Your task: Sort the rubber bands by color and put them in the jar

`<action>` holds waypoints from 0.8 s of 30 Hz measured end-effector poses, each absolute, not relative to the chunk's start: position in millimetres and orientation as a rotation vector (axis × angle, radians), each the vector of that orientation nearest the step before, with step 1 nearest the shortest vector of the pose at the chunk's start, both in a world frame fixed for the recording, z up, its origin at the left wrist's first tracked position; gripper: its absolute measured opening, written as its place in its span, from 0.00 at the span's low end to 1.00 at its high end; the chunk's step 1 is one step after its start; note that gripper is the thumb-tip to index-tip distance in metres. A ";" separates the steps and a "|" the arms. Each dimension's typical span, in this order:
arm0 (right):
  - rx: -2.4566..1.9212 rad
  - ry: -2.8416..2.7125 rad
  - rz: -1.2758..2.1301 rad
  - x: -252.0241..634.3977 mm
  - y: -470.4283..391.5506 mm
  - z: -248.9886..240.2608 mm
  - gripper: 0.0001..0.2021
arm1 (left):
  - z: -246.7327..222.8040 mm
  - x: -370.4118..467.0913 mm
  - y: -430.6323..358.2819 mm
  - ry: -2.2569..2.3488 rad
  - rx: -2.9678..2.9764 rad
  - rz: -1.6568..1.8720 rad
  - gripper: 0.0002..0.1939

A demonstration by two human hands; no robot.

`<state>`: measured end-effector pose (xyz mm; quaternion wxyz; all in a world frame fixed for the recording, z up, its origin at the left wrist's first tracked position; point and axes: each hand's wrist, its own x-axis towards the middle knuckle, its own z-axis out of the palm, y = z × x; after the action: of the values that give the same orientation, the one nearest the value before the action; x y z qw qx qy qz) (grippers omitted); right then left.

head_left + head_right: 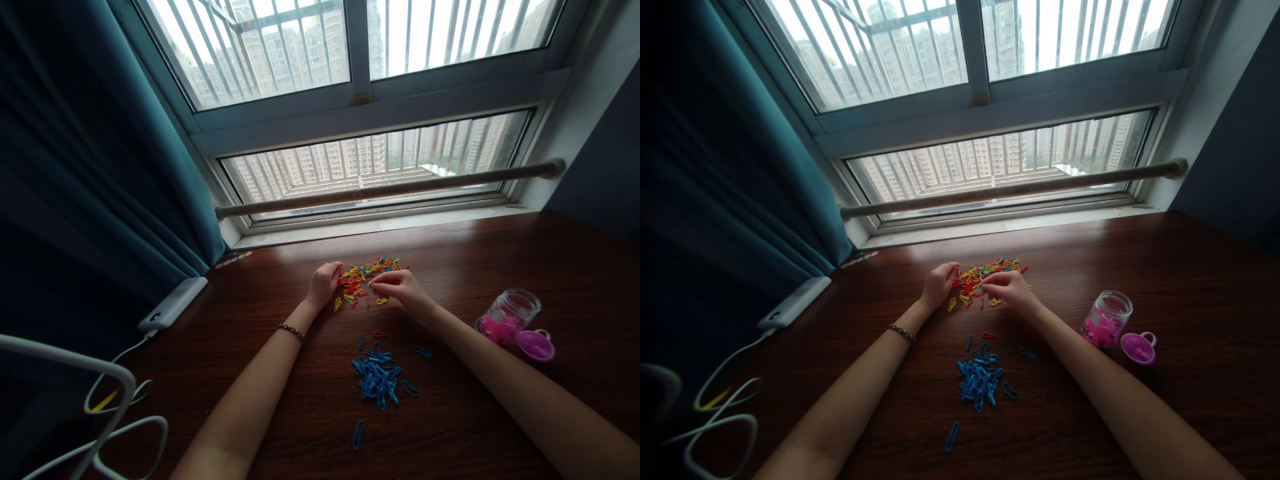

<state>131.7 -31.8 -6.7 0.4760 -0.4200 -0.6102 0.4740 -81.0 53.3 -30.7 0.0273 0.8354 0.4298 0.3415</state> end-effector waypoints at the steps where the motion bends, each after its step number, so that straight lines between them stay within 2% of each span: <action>1: -0.959 -1.630 1.318 129.8 -35.6 -2.7 0.13 | -30.5 -80.7 53.3 1.329 2.562 1.064 0.11; 3: -0.853 -1.899 1.576 126.1 -41.8 1.9 0.13 | -29.7 -80.2 52.7 1.332 2.531 1.080 0.11; 5: -0.833 -2.041 1.651 123.0 -44.6 1.5 0.14 | -28.2 -80.0 51.8 1.335 2.497 1.088 0.11; 7: -0.936 -1.993 1.451 122.2 -42.8 -3.0 0.15 | -26.2 -79.7 50.5 1.326 2.443 1.089 0.11; 11: -1.273 -1.642 0.582 131.1 -29.2 -19.1 0.14 | -19.9 -73.7 46.1 1.207 2.203 1.022 0.12; 13: -1.371 -1.568 0.300 138.1 -21.1 -28.2 0.13 | -13.7 -66.5 40.5 1.083 2.043 0.903 0.12; 15: -1.400 -1.581 0.199 143.4 -14.5 -36.1 0.12 | -4.4 -57.5 31.0 0.919 1.919 0.680 0.12; 20: -1.385 -1.694 0.099 145.6 -7.8 -44.5 0.14 | 21.3 -38.2 -1.0 0.472 1.728 -0.184 0.15; 22: -1.382 -1.716 0.080 145.0 -7.1 -45.2 0.15 | 25.9 -34.8 -7.6 0.408 1.690 -0.334 0.16; 24: -1.389 -1.723 0.070 144.9 -6.3 -46.1 0.15 | 24.8 -34.8 -6.4 0.450 1.746 -0.306 0.17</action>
<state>144.9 -6.3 -46.1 0.4472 -0.5613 -0.6958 0.0283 -34.8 -6.4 24.8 0.6101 0.7564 0.1949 -0.1326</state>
